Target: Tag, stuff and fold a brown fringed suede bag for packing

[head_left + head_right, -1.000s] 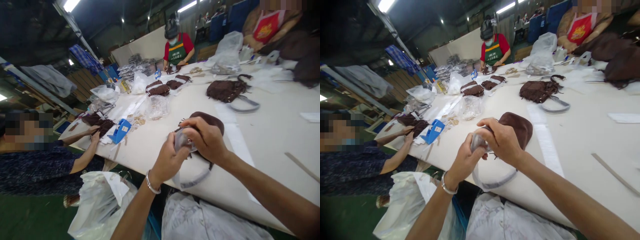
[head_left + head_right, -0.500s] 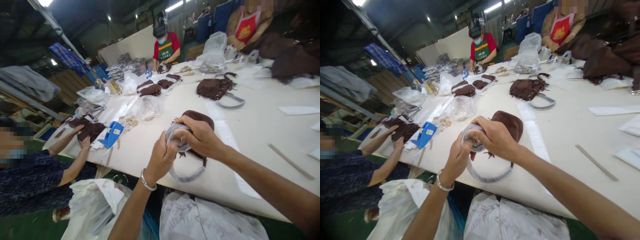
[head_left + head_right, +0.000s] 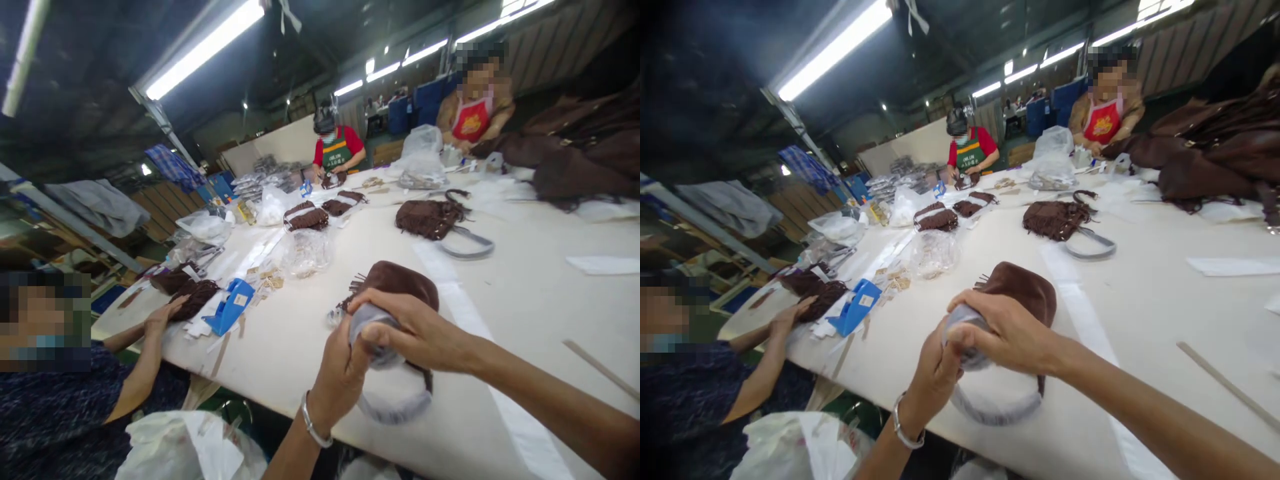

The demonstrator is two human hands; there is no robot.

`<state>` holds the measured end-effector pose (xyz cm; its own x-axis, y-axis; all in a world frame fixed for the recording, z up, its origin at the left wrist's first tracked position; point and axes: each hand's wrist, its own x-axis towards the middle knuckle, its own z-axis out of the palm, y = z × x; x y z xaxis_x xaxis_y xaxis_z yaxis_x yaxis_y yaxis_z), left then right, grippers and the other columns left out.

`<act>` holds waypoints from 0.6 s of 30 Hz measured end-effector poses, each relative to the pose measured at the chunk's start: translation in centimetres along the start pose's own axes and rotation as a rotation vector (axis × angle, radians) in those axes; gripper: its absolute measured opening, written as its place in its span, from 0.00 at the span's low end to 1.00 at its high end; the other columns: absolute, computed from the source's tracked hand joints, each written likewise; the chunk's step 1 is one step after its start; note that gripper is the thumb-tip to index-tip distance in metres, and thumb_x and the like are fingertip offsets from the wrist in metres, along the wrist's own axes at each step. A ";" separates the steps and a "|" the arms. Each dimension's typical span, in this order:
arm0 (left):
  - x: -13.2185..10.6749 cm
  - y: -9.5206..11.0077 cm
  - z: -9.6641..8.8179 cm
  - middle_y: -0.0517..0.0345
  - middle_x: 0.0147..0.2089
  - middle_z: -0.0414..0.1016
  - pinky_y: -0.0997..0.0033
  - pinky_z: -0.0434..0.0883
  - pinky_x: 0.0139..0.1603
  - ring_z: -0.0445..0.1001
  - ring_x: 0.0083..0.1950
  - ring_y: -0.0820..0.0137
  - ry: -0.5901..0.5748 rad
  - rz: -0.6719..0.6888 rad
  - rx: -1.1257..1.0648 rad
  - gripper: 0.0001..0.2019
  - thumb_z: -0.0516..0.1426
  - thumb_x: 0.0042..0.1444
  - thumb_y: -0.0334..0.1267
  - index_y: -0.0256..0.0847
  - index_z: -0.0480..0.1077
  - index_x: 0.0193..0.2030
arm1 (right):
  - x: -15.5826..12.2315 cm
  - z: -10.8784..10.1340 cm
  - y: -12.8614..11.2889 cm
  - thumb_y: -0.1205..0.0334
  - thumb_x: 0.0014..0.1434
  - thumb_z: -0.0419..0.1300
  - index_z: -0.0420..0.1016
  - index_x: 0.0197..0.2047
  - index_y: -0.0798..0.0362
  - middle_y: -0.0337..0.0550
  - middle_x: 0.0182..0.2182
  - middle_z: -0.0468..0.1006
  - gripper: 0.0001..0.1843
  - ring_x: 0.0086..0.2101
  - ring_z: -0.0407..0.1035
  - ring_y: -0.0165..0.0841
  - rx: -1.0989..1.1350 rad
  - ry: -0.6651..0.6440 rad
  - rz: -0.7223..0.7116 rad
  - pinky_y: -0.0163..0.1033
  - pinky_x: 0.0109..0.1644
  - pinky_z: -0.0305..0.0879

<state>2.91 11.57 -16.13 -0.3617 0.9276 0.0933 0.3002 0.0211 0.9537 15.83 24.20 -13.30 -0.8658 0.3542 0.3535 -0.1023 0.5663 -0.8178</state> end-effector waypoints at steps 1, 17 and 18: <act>0.3 0.5 -0.5 0.56 0.34 0.72 0.73 0.68 0.31 0.67 0.30 0.71 -0.083 0.008 0.013 0.21 0.49 0.63 0.55 0.39 0.69 0.49 | 0.0 -0.2 -0.2 0.53 0.64 0.56 0.71 0.49 0.50 0.40 0.40 0.78 0.14 0.38 0.71 0.34 0.013 -0.024 0.009 0.36 0.44 0.64; -2.0 -3.8 2.9 0.43 0.52 0.77 0.61 0.73 0.52 0.74 0.53 0.53 0.518 -0.100 -0.089 0.30 0.57 0.53 0.62 0.40 0.73 0.51 | -1.0 6.6 1.5 0.46 0.65 0.51 0.67 0.50 0.51 0.38 0.31 0.72 0.19 0.29 0.65 0.31 0.367 0.455 0.183 0.34 0.32 0.63; -2.2 -3.9 2.6 0.45 0.53 0.77 0.59 0.72 0.54 0.73 0.55 0.53 0.535 -0.099 -0.067 0.28 0.58 0.53 0.61 0.41 0.74 0.51 | -0.9 6.0 1.2 0.48 0.64 0.53 0.68 0.50 0.51 0.39 0.32 0.73 0.19 0.30 0.65 0.31 0.344 0.380 0.162 0.34 0.34 0.63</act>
<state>4.83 10.45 -20.81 -0.7889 0.6031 0.1182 0.1915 0.0584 0.9797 13.61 20.11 -17.31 -0.6516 0.6976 0.2979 -0.1923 0.2280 -0.9545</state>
